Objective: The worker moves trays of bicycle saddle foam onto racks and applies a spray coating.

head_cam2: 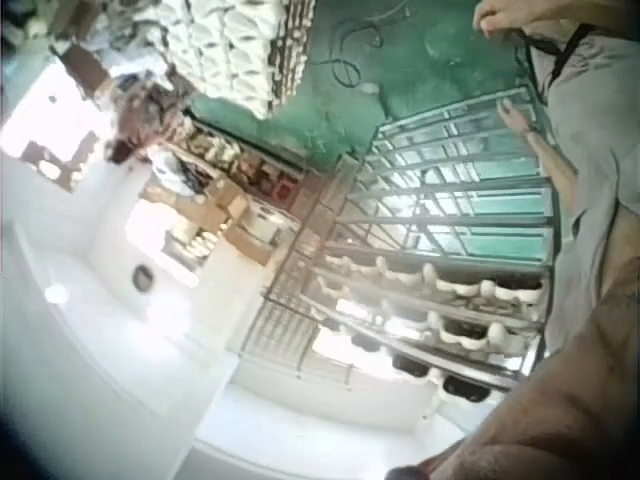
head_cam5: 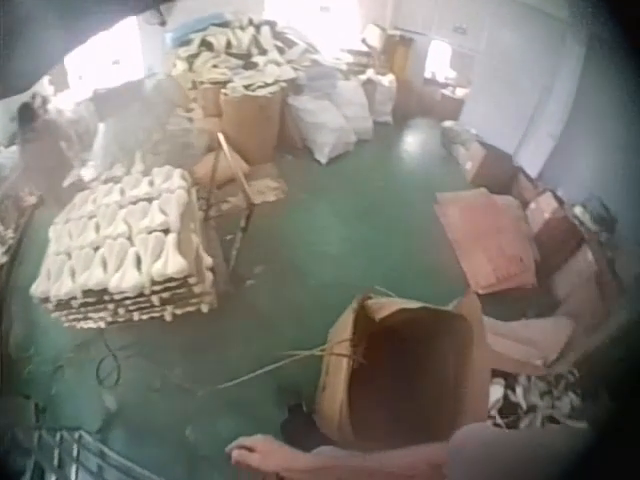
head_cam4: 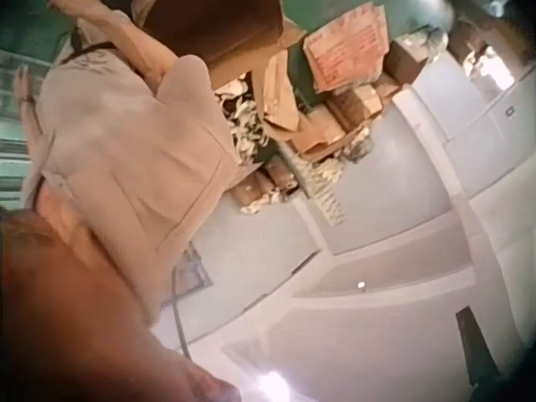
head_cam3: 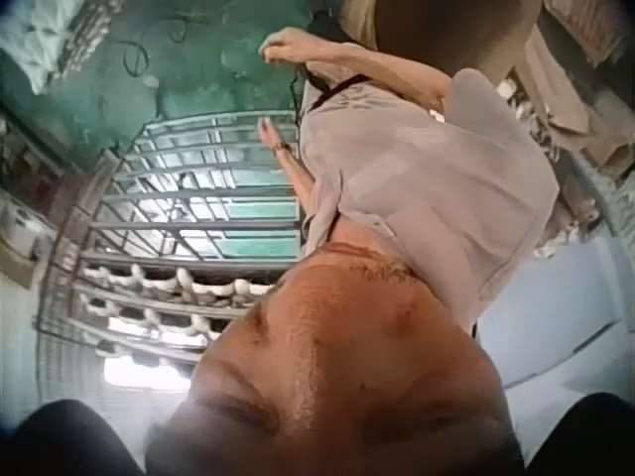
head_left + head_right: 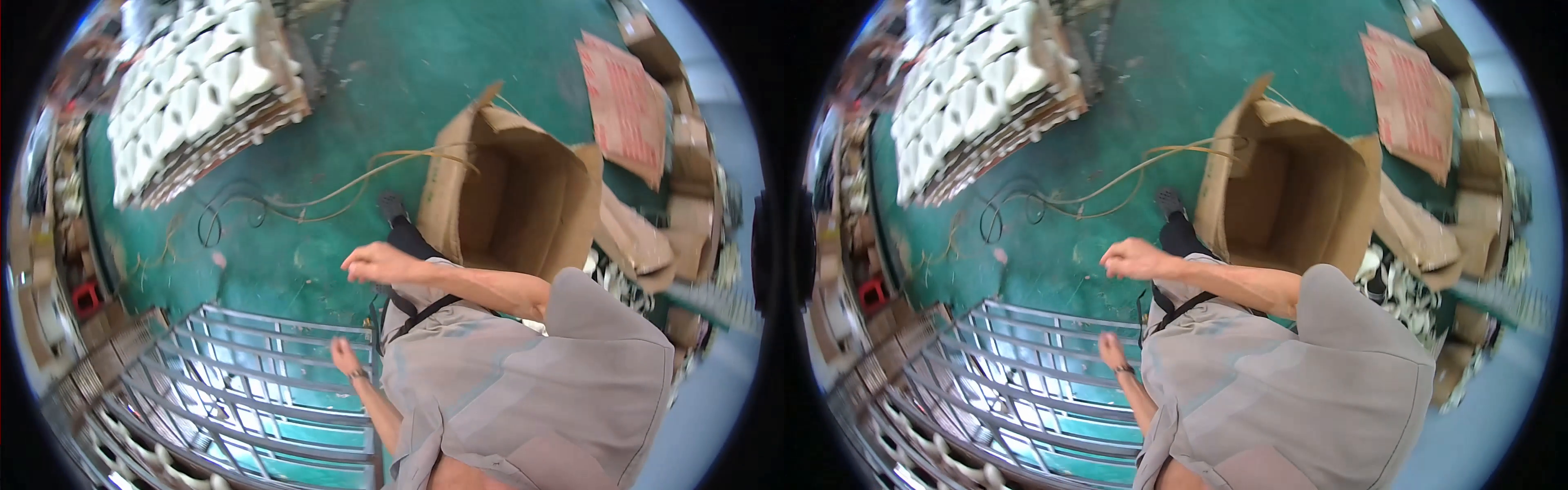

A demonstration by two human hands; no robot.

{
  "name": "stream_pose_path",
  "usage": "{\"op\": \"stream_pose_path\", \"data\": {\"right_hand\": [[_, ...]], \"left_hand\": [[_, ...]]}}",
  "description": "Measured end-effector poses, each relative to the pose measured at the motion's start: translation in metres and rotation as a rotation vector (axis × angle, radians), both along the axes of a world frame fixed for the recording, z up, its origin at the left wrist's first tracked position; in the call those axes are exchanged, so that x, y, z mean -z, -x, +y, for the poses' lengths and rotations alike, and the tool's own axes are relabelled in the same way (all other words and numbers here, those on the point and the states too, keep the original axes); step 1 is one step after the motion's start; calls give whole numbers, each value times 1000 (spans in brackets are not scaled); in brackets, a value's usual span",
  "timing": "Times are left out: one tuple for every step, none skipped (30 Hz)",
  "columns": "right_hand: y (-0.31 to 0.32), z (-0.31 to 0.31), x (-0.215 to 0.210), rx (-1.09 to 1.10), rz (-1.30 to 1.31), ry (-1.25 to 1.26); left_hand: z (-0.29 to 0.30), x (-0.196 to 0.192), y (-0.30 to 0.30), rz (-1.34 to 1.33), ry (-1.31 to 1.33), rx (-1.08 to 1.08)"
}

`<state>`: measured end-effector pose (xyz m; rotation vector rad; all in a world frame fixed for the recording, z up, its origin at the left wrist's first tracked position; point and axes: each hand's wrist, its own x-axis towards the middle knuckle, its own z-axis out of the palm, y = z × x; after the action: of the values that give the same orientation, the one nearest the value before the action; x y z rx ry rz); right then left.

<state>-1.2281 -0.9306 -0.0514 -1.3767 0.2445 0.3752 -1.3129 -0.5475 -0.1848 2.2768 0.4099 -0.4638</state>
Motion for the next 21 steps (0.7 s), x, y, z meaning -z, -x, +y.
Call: {"op": "stream_pose_path", "data": {"right_hand": [[15,-41,13,145,128,17],[35,-81,15,353,218,17],[45,-103,29,521,235,5],[74,-87,48,626,315,-15],[93,-103,56,722,359,-36],[114,-120,59,797,408,0],[128,-129,57,882,465,-35],[141,-143,59,955,503,-59],[151,-158,61,1021,533,-83],[155,-170,64,1041,527,-95],[164,-175,69,1103,554,-100],[168,-181,72,1157,578,-107],[181,-187,76,1196,586,-117],[189,-193,79,1261,587,-114],[194,-199,83,1314,583,-112],[202,-202,91,1351,565,-117],[215,-207,100,1385,625,-101],[225,-211,109,1430,637,-87],[229,-213,119,1461,638,-75],[227,-222,125,1471,658,-61],[220,-230,131,1464,687,-50]], "left_hand": [[-62,-20,-55,26,108,103],[-142,-46,-108,8,230,249],[-202,-68,-145,-6,398,309],[-233,-88,-164,-104,231,596],[-296,-103,-181,-180,211,834],[-359,-114,-183,-258,236,1009],[-409,-107,-180,-323,231,1151],[-460,-97,-175,-394,236,1299],[-505,-82,-171,-478,239,1434],[-537,-67,-171,-571,229,1558],[-559,-51,-166,-564,233,1586],[-576,-39,-165,-290,77,1681],[-594,-35,-153,-7,-73,1768],[-603,-35,-144,123,-176,1739],[-604,-37,-138,120,-184,1757],[-597,-35,-131,69,-69,1785],[-595,-47,-119,22,57,1821],[-587,-62,-108,15,142,1806],[-580,-76,-105,35,151,1817],[-574,-91,-110,62,222,1818],[-565,-106,-120,87,293,1813]]}}
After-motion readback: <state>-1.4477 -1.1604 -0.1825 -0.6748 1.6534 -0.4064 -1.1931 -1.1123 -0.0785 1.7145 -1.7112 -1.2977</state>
